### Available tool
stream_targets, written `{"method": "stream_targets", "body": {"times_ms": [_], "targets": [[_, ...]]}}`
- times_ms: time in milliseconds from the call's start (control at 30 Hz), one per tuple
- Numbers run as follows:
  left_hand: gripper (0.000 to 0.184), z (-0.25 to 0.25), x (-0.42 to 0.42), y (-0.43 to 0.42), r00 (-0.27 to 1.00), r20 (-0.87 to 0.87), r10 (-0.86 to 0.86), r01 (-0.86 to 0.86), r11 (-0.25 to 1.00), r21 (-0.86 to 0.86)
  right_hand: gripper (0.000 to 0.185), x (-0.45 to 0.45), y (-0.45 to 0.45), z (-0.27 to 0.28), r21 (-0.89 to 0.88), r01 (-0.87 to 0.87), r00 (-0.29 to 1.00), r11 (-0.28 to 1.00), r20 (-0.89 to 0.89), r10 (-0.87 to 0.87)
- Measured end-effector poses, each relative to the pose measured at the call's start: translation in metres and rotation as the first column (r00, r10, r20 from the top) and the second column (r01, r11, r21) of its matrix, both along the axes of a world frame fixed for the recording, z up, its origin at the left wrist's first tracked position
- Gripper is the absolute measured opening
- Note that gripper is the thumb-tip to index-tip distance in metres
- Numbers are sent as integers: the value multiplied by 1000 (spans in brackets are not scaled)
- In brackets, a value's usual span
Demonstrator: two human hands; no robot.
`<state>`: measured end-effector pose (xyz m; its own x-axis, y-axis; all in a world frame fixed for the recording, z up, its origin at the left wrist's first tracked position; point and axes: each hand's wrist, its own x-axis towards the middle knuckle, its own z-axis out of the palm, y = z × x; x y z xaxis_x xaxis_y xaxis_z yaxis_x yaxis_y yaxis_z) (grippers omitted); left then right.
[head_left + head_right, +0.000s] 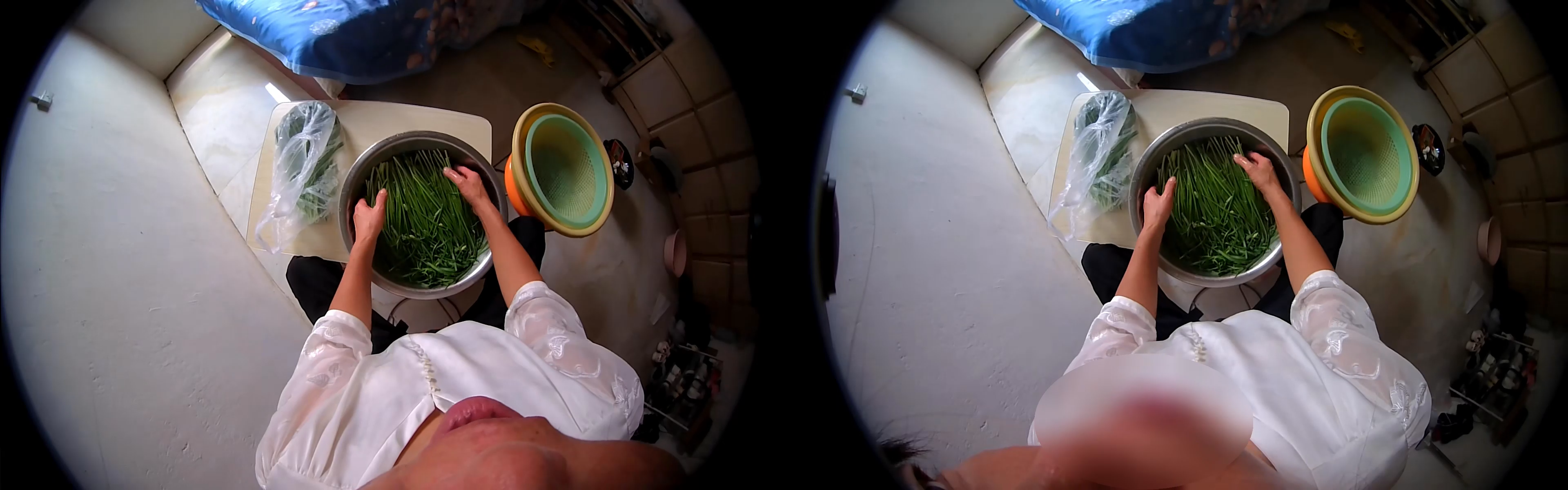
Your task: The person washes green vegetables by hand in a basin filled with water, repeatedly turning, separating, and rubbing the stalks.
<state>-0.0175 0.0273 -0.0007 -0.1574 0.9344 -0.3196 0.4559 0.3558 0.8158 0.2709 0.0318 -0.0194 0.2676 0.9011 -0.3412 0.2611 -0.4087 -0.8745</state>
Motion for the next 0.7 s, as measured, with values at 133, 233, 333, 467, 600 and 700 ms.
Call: {"method": "stream_targets", "body": {"times_ms": [133,233,333,467,600,700], "targets": [[75,12,4,14,971,238,13,25,988,-155,78,-3,17,-23,-169,-33,997,985,61,44],[73,3,22,13,946,322,41,-9,995,-101,81,-33,12,-9,-230,-104,974,968,-221,52],[70,4,35,13,866,501,3,115,972,-205,71,-62,9,-4,-213,-151,955,965,-283,87],[57,-30,48,13,966,253,-50,59,998,-27,55,-85,-1,7,71,-134,989,988,-48,138],[46,17,52,-3,998,30,-51,44,981,189,48,-85,-9,30,124,-136,975,983,191,111],[40,37,53,-12,998,55,-27,13,972,233,46,-80,-15,47,277,-73,983,958,184,22]]}}
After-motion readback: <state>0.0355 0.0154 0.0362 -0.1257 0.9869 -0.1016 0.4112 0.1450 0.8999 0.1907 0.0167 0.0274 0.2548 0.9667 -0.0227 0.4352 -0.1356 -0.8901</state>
